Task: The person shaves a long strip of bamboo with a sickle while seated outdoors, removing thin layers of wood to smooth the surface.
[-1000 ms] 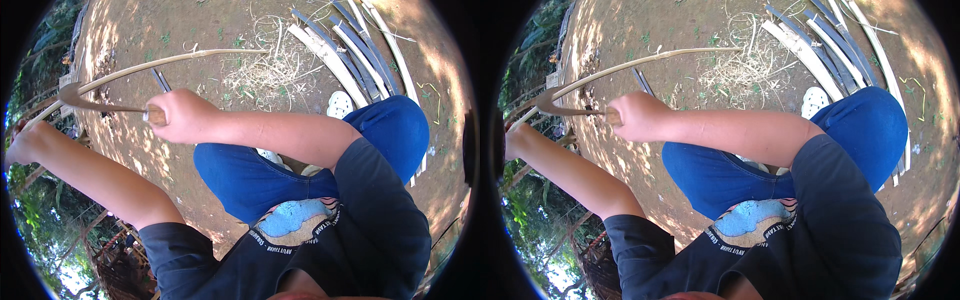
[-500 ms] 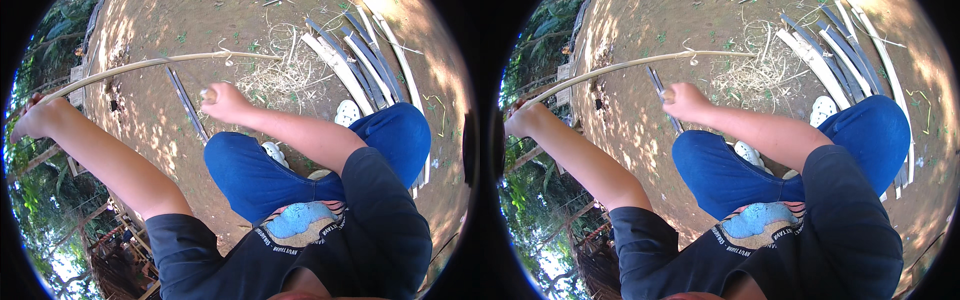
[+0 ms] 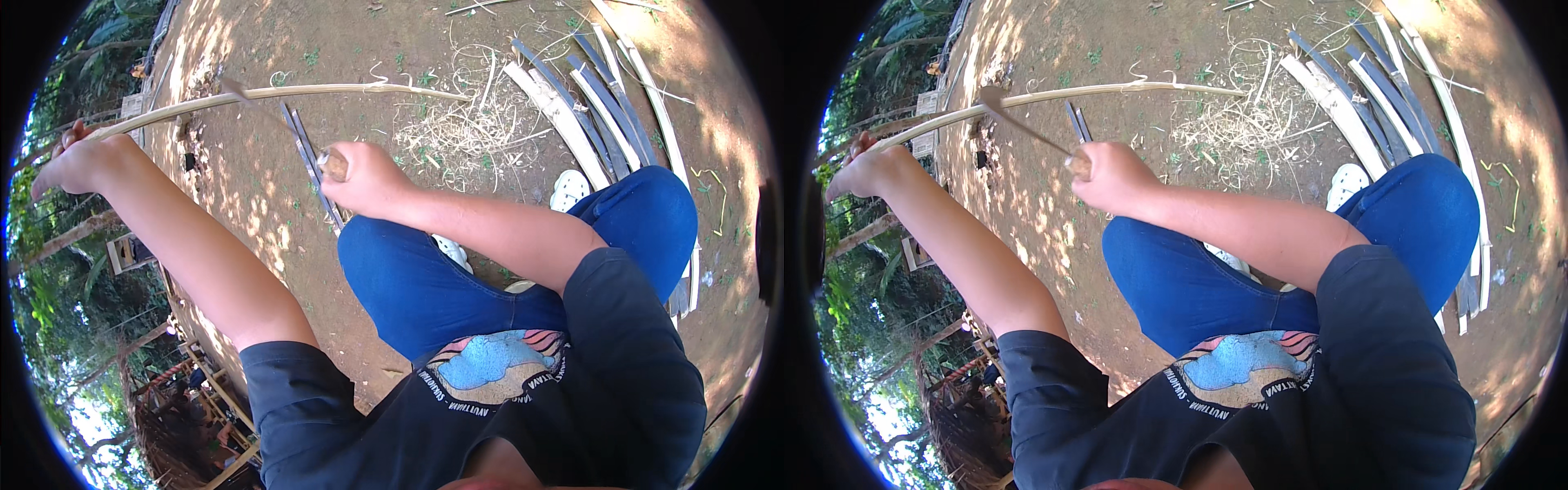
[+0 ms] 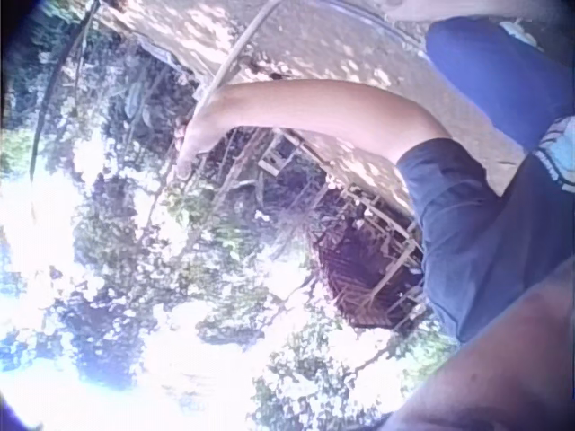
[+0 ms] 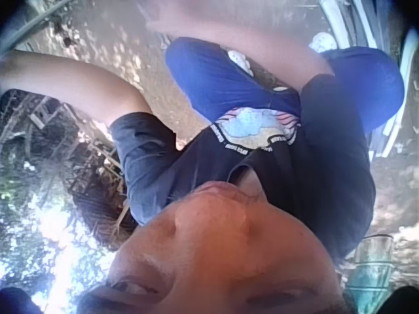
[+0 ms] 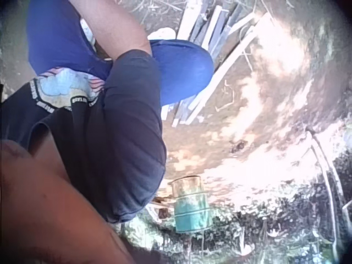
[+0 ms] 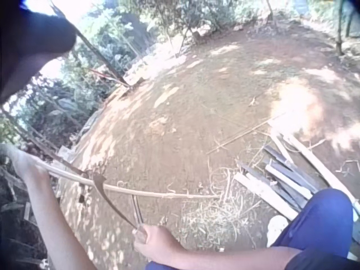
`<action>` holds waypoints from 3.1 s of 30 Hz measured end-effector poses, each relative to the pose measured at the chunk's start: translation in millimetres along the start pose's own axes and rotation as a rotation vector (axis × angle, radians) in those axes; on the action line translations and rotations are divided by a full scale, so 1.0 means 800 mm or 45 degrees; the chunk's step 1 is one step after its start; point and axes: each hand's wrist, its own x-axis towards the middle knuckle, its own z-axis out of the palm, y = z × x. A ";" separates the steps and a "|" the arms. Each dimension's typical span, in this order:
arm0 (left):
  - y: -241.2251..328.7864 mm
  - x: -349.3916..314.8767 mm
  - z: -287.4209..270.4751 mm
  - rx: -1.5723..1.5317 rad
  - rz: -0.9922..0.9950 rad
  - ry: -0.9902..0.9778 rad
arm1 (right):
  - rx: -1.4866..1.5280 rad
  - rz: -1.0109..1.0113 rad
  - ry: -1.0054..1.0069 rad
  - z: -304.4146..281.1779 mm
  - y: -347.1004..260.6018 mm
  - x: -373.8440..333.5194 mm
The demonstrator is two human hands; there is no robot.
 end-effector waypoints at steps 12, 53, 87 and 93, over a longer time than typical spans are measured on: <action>0.014 -0.023 -0.009 0.075 -0.033 0.056 | -0.388 0.113 0.034 -0.052 0.106 0.012; -0.057 0.113 -0.065 -0.166 0.032 0.010 | -0.062 -0.042 -0.215 -0.002 0.037 0.023; -0.061 0.121 -0.062 -0.059 -0.027 0.123 | -0.293 0.094 -0.002 -0.031 0.146 0.028; -0.063 0.111 -0.067 -0.044 -0.043 0.138 | -0.320 0.586 -0.113 -0.084 0.156 0.039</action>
